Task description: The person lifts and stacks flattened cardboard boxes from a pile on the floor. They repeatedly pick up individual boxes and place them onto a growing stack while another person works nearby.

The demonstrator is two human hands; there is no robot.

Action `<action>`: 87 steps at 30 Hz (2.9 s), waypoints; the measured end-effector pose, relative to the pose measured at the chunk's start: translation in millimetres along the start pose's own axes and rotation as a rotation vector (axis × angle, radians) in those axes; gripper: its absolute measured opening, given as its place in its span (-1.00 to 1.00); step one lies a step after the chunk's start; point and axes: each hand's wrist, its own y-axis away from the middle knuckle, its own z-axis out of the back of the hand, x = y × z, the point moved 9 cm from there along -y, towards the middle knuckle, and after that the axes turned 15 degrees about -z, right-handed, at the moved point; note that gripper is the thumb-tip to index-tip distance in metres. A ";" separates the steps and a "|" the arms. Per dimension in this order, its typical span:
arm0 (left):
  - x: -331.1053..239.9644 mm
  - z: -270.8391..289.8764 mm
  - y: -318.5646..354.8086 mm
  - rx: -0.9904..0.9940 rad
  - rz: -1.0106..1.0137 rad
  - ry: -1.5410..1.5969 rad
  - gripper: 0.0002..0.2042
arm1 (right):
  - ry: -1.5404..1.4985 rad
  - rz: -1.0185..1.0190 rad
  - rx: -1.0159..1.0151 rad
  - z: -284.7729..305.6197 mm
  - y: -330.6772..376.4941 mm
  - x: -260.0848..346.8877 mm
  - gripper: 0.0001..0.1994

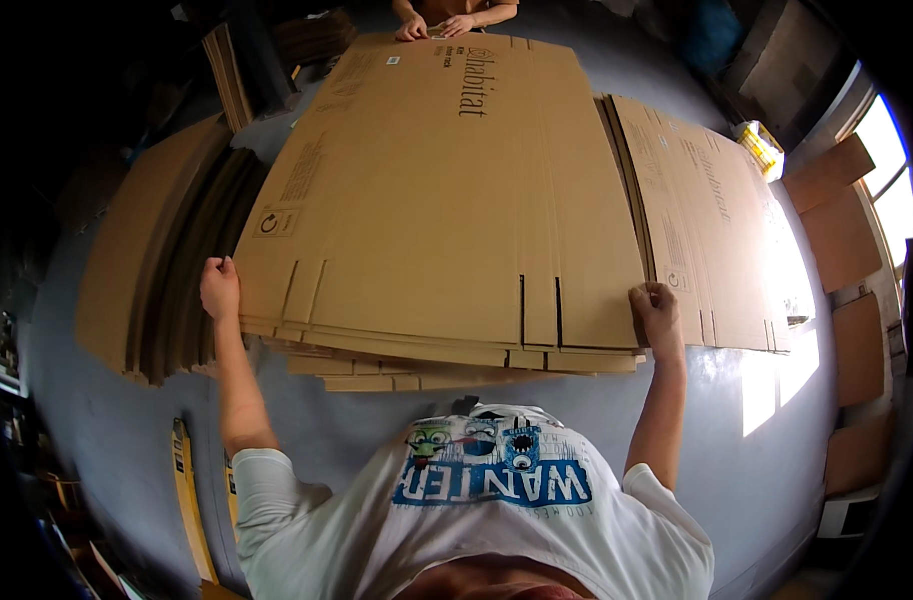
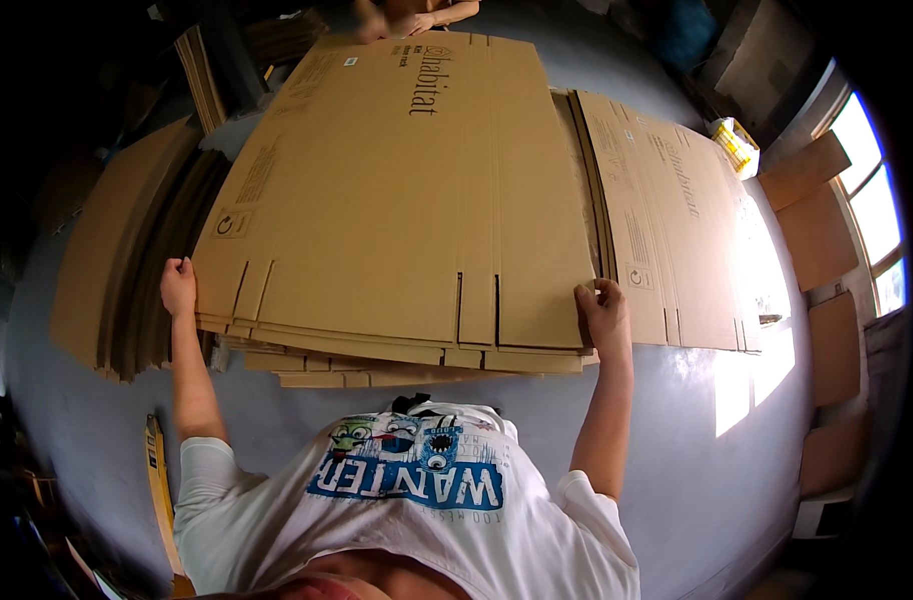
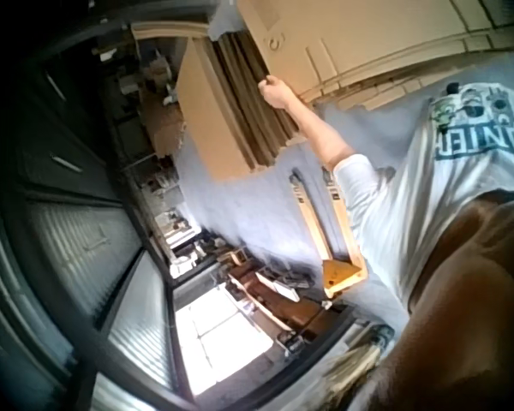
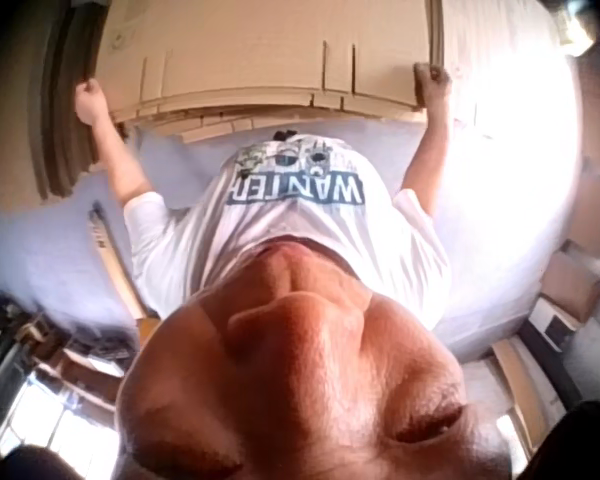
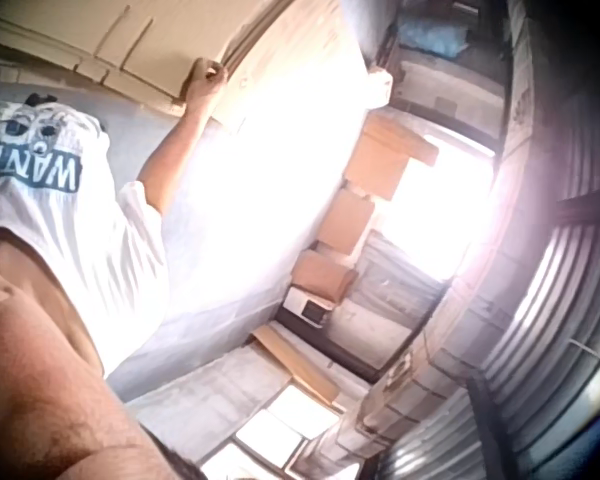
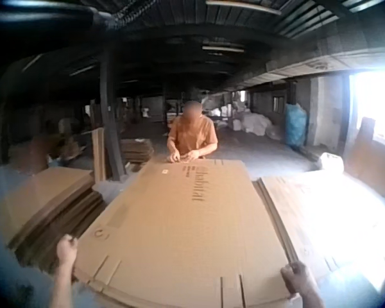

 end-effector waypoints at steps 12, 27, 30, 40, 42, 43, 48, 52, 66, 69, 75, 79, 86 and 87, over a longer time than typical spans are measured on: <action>-97.7 -31.5 28.2 0.805 0.144 1.130 -0.77 | -0.696 0.066 0.392 148.3 -38.4 57.5 -0.62; -773.3 -208.3 302.8 0.756 0.255 1.302 -0.81 | -1.031 -0.098 0.153 136.5 -121.0 -132.9 -0.57; -793.3 -233.9 342.1 1.125 0.091 1.134 -0.78 | -1.055 -0.281 -0.019 134.0 -149.6 -190.7 -0.74; -687.2 -54.0 242.2 1.028 -0.546 1.490 -0.70 | -0.993 -0.649 -0.061 73.1 -180.5 -340.4 -0.73; -615.7 -54.5 185.7 0.750 -0.497 1.378 -0.73 | -1.035 -0.576 0.048 79.6 -190.4 -356.4 -0.73; -544.2 -60.2 156.4 0.553 -0.512 1.151 -0.73 | -0.976 -0.630 -0.036 73.0 -173.2 -335.3 -0.65; -267.3 -42.6 46.4 0.261 -0.437 -0.015 -0.64 | -0.556 -0.482 -0.165 121.6 -129.0 -305.4 -0.54; -106.8 -6.9 40.6 0.354 -0.073 -0.550 -0.54 | -0.328 -0.171 -0.149 104.4 -41.5 -142.6 -0.60; -12.4 7.6 18.8 0.231 0.130 -0.185 -0.48 | 0.453 0.092 -0.113 4.4 24.2 25.3 -0.64; 2.5 3.9 6.6 0.216 0.173 -0.086 -0.55 | 0.313 0.027 -0.022 7.3 2.5 2.1 -0.61; 20.7 0.7 -9.2 0.275 0.234 -0.067 -0.63 | -0.131 -0.130 0.237 -6.5 6.4 -5.1 -0.67; 20.7 6.6 -11.0 0.230 0.216 0.005 -0.67 | -0.240 -0.090 0.379 -29.7 4.5 -8.8 -0.71; 16.6 1.7 -7.6 0.349 0.223 0.077 -0.63 | -0.407 -0.074 0.487 -30.3 -2.4 -19.7 -0.77; 7.4 -7.2 -4.4 0.387 0.180 0.055 -0.62 | -0.385 -0.087 0.470 -29.4 -3.2 -25.1 -0.77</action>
